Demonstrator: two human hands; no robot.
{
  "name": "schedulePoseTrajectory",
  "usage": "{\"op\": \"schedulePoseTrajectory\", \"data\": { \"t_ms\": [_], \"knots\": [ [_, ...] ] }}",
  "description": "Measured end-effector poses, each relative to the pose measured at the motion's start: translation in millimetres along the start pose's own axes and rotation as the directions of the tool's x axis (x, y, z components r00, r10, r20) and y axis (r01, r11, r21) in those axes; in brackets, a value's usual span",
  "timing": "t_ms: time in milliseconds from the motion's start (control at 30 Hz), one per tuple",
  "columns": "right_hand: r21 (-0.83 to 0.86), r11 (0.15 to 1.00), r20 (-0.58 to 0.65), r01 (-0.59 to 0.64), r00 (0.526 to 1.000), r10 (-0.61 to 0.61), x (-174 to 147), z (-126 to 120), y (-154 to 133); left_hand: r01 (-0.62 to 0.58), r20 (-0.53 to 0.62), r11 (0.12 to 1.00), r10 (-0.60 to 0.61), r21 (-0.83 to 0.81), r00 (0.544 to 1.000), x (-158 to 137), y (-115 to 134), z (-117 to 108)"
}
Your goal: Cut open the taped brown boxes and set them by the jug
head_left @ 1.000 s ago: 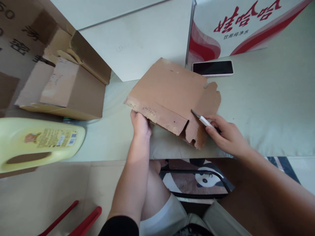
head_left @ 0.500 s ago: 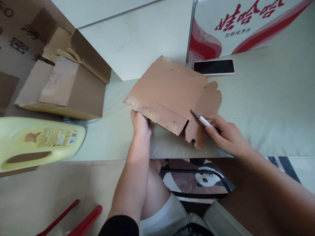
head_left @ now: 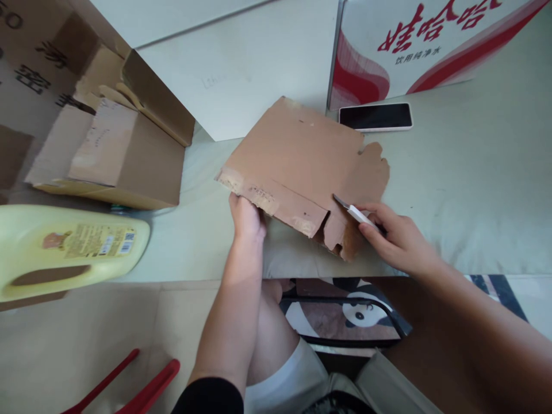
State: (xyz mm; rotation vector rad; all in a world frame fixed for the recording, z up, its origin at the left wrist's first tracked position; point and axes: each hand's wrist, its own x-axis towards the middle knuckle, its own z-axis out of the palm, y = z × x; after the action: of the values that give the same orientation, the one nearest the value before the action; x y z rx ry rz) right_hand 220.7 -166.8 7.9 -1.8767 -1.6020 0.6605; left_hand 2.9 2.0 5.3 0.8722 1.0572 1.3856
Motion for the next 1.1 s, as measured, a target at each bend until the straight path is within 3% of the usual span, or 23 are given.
{"op": "schedulePoseTrajectory", "data": {
  "t_ms": [1100],
  "knots": [
    [0.008, 1.0, -0.007, -0.018, 1.0, 0.018, -0.4, 0.3, -0.3, -0.009, 0.006, 1.0, 0.009, 0.022, 1.0, 1.7, -1.7, -2.6]
  ]
}}
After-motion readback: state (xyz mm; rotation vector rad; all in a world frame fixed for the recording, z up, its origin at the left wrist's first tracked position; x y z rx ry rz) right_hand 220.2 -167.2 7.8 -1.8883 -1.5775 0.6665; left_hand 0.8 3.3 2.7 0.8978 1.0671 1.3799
